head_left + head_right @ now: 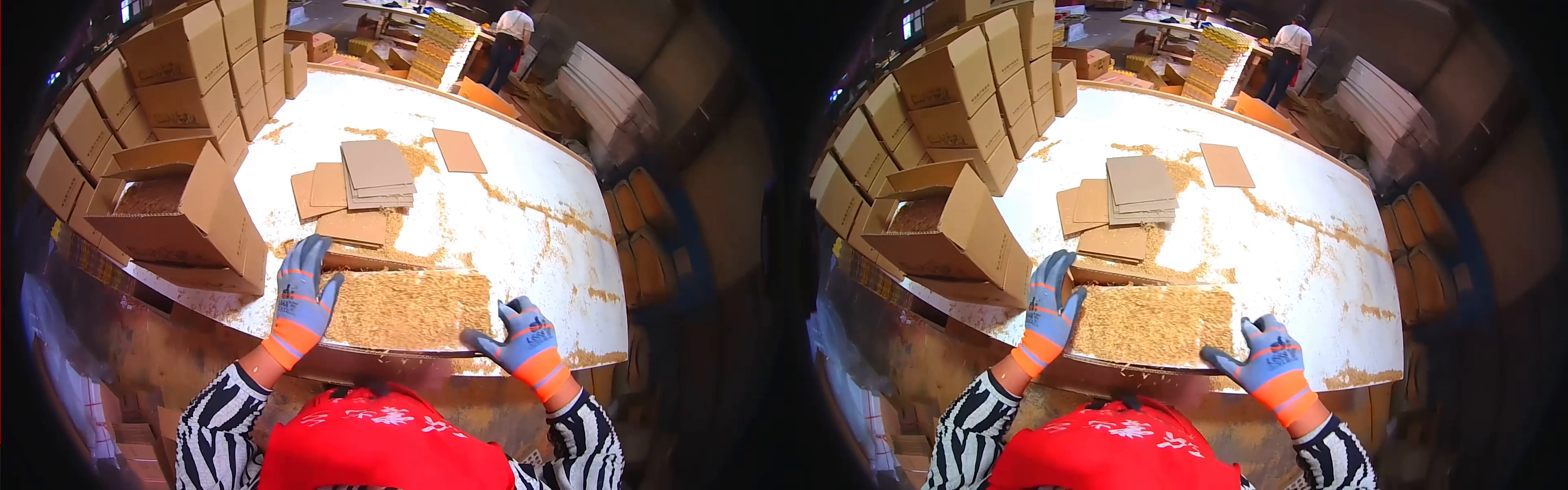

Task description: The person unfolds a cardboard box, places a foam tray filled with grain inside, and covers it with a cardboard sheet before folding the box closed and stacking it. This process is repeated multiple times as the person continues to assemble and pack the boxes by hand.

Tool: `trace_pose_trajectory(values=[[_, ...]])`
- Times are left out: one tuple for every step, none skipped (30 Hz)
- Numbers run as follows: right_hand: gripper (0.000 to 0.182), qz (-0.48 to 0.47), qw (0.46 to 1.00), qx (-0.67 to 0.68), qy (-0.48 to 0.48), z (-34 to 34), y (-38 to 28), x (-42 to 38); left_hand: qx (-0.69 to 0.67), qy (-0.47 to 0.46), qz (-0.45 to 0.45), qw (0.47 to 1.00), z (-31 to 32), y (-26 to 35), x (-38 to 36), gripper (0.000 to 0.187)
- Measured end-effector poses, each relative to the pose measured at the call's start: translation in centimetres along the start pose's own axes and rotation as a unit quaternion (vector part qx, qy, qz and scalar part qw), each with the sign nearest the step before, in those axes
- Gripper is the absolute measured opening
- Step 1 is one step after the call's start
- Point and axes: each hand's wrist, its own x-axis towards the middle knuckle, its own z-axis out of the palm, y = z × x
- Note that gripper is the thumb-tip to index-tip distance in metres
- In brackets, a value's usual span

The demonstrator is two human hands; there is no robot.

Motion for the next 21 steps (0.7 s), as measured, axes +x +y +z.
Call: trace_pose_trajectory(values=[[0.068, -0.016, 0.999, -0.04, -0.029, -0.1, -0.8, 0.2, 0.032, -0.031, 0.044, 0.998, -1.2, 1.5, 0.4, 0.05], [0.067, -0.035, 0.995, -0.079, -0.058, -0.3, -1.5, 0.7, 0.065, -0.06, 0.089, 0.992, -1.7, 2.5, 0.6, 0.048], [0.068, -0.039, 0.989, -0.096, -0.105, -0.9, -2.0, 1.2, 0.043, -0.094, 0.128, 0.986, -1.4, 2.9, 0.8, 0.048], [0.066, -0.048, 0.987, -0.11, -0.111, -0.9, -2.2, 1.9, 0.022, -0.128, 0.166, 0.977, -1.1, 3.2, 0.9, 0.047], [0.063, -0.057, 0.984, -0.123, -0.119, -0.7, -2.3, 2.2, 0.0, -0.164, 0.202, 0.966, -0.8, 3.6, 0.9, 0.047], [0.061, -0.069, 0.98, -0.138, -0.125, -0.6, -2.2, 2.5, -0.016, -0.17, 0.236, 0.957, -0.3, 4.4, 1.1, 0.047], [0.061, -0.1, 0.975, -0.158, -0.123, -0.8, -2.4, 2.4, -0.05, -0.189, 0.239, 0.951, 0.0, 5.4, 1.4, 0.047], [0.061, -0.117, 0.972, -0.135, -0.151, -1.3, -2.7, 2.3, -0.082, -0.205, 0.24, 0.945, 0.4, 6.5, 1.7, 0.047], [0.06, -0.136, 0.969, -0.111, -0.176, -2.0, -3.0, 2.2, -0.112, -0.218, 0.241, 0.939, 0.9, 7.3, 2.2, 0.049], [0.06, -0.151, 0.964, -0.085, -0.199, -2.2, -2.9, 2.1, -0.114, -0.239, 0.244, 0.933, 1.4, 7.9, 2.5, 0.053], [0.057, -0.172, 0.969, -0.053, -0.17, -1.2, -2.2, 2.0, -0.113, -0.25, 0.251, 0.928, 1.7, 8.0, 2.8, 0.055], [0.056, -0.173, 0.95, -0.016, -0.259, -1.2, -1.8, 2.5, -0.112, -0.264, 0.256, 0.923, 2.0, 8.0, 2.9, 0.057], [0.053, -0.178, 0.954, -0.003, -0.242, 0.3, -1.1, 2.7, -0.044, -0.293, 0.261, 0.919, 2.6, 7.8, 2.7, 0.058], [0.049, -0.184, 0.957, 0.008, -0.225, 1.6, -0.4, 2.8, -0.029, -0.29, 0.272, 0.917, 3.2, 7.6, 2.4, 0.057], [0.047, -0.193, 0.96, 0.019, -0.202, 1.7, 0.2, 2.9, -0.013, -0.283, 0.279, 0.917, 3.6, 7.5, 2.3, 0.056], [0.045, -0.203, 0.962, 0.033, -0.181, 1.9, 0.6, 3.0, 0.004, -0.279, 0.284, 0.917, 3.8, 7.6, 2.2, 0.055], [0.044, -0.21, 0.963, 0.05, -0.161, 2.2, 0.9, 2.9, 0.019, -0.265, 0.306, 0.914, 3.9, 7.7, 2.2, 0.052], [0.042, -0.224, 0.961, 0.057, -0.151, 2.6, 1.4, 2.5, 0.037, -0.28, 0.315, 0.906, 4.3, 7.8, 1.8, 0.05], [0.041, -0.243, 0.958, 0.063, -0.14, 2.9, 2.3, 2.1, 0.055, -0.292, 0.321, 0.899, 4.8, 7.9, 1.2, 0.049], [0.04, -0.262, 0.955, 0.067, -0.124, 3.1, 3.0, 2.2, 0.076, -0.3, 0.328, 0.892, 5.1, 7.9, 0.8, 0.048], [0.031, -0.27, 0.942, 0.111, -0.165, 2.5, 3.6, 2.5, 0.117, -0.292, 0.34, 0.887, 5.4, 8.3, 0.2, 0.046]])
